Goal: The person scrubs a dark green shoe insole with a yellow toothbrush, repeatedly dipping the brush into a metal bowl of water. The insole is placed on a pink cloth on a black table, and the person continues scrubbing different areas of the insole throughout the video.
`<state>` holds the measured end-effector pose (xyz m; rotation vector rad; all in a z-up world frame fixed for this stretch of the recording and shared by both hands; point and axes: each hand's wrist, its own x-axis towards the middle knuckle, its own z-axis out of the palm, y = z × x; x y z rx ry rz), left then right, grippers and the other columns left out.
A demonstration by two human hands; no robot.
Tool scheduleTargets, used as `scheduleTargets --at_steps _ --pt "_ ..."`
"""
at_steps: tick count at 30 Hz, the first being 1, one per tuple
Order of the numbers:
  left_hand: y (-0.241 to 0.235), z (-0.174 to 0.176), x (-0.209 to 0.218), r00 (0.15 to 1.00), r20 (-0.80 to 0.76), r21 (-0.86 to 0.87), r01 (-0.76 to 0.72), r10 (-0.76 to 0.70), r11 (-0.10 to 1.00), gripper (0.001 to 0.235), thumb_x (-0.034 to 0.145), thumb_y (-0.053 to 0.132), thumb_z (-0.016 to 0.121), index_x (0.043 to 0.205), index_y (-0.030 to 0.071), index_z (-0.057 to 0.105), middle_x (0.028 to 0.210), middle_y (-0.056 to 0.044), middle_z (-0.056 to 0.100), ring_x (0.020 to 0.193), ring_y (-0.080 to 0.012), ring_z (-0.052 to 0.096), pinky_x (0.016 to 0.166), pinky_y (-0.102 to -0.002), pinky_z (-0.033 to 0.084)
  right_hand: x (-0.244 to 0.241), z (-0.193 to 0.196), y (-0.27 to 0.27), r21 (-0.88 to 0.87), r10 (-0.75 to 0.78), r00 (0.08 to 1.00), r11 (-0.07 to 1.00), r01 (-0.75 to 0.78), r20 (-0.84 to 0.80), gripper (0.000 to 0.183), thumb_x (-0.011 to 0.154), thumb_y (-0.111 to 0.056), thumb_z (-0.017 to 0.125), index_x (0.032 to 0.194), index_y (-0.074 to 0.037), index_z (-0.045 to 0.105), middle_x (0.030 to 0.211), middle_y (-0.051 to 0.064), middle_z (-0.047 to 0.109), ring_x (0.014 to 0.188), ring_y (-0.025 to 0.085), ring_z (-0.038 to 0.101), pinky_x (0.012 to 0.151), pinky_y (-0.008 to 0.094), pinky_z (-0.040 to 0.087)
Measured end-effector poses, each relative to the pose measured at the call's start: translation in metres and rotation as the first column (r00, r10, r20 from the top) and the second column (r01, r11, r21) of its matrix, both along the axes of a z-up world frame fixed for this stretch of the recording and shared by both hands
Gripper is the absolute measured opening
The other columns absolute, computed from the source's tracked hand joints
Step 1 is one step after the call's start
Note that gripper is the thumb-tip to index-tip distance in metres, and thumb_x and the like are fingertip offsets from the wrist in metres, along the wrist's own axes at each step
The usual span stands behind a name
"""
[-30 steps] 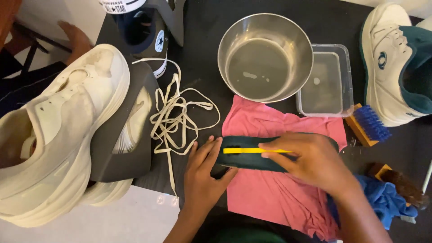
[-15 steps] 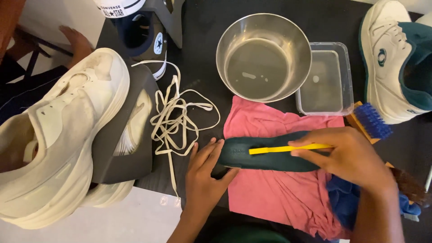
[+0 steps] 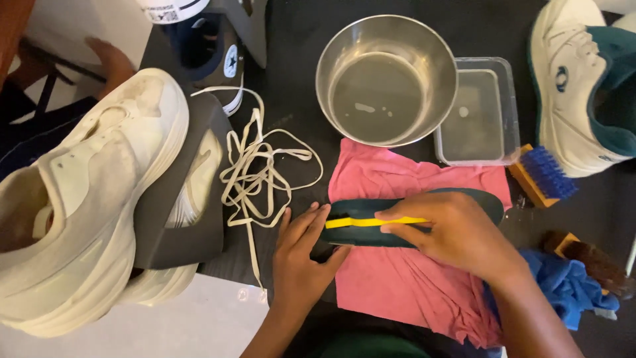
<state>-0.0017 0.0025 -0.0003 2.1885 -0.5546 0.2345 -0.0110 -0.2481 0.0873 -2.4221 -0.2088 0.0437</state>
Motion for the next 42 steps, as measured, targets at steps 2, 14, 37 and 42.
scheduleTargets --at_steps 2,14,37,42 --pt "-0.001 0.001 0.0 1.0 -0.013 0.003 0.004 -0.004 1.0 0.063 0.076 0.02 0.092 0.132 0.003 0.067 0.128 -0.009 0.072 0.128 -0.0227 0.066 0.123 -0.054 0.034 -0.003 0.002 -0.013 -0.077 0.007 1.0 0.997 -0.007 0.006 0.019 0.082 -0.031 0.08 0.101 -0.032 0.084 0.097 -0.012 0.084 0.081 0.007 0.078 0.066 0.026 0.055" --pt "-0.001 0.001 -0.001 0.999 -0.051 -0.014 -0.005 0.004 1.0 0.064 0.075 0.017 0.091 0.132 0.004 0.066 0.129 -0.008 0.072 0.129 -0.0225 0.065 0.125 -0.053 0.033 -0.007 0.017 -0.025 -0.048 -0.102 0.979 0.994 0.095 -0.176 0.026 0.08 -0.029 0.08 0.106 -0.031 0.085 0.105 -0.01 0.086 0.086 0.007 0.081 0.073 0.026 0.059" --pt "-0.006 0.008 0.0 0.994 0.074 0.148 0.075 -0.087 0.986 0.052 0.089 0.039 0.079 0.13 0.01 0.068 0.148 -0.016 0.058 0.138 -0.0348 0.057 0.121 -0.06 0.031 -0.033 0.015 -0.081 -0.092 -0.345 0.862 0.938 0.336 -0.372 0.026 0.074 -0.024 0.087 0.099 -0.026 0.092 0.086 -0.009 0.089 0.061 0.006 0.062 0.057 0.025 0.046" --pt "-0.011 0.02 0.0 0.995 0.08 0.056 0.059 -0.063 0.997 0.03 0.085 0.031 0.082 0.108 0.013 0.075 0.143 -0.016 0.06 0.135 -0.0361 0.057 0.118 -0.062 0.033 -0.051 0.018 -0.089 0.099 -0.455 0.879 0.877 0.47 -0.142 0.027 0.078 -0.01 0.083 0.104 -0.01 0.085 0.094 0.002 0.084 0.069 0.004 0.058 0.058 0.021 0.044"
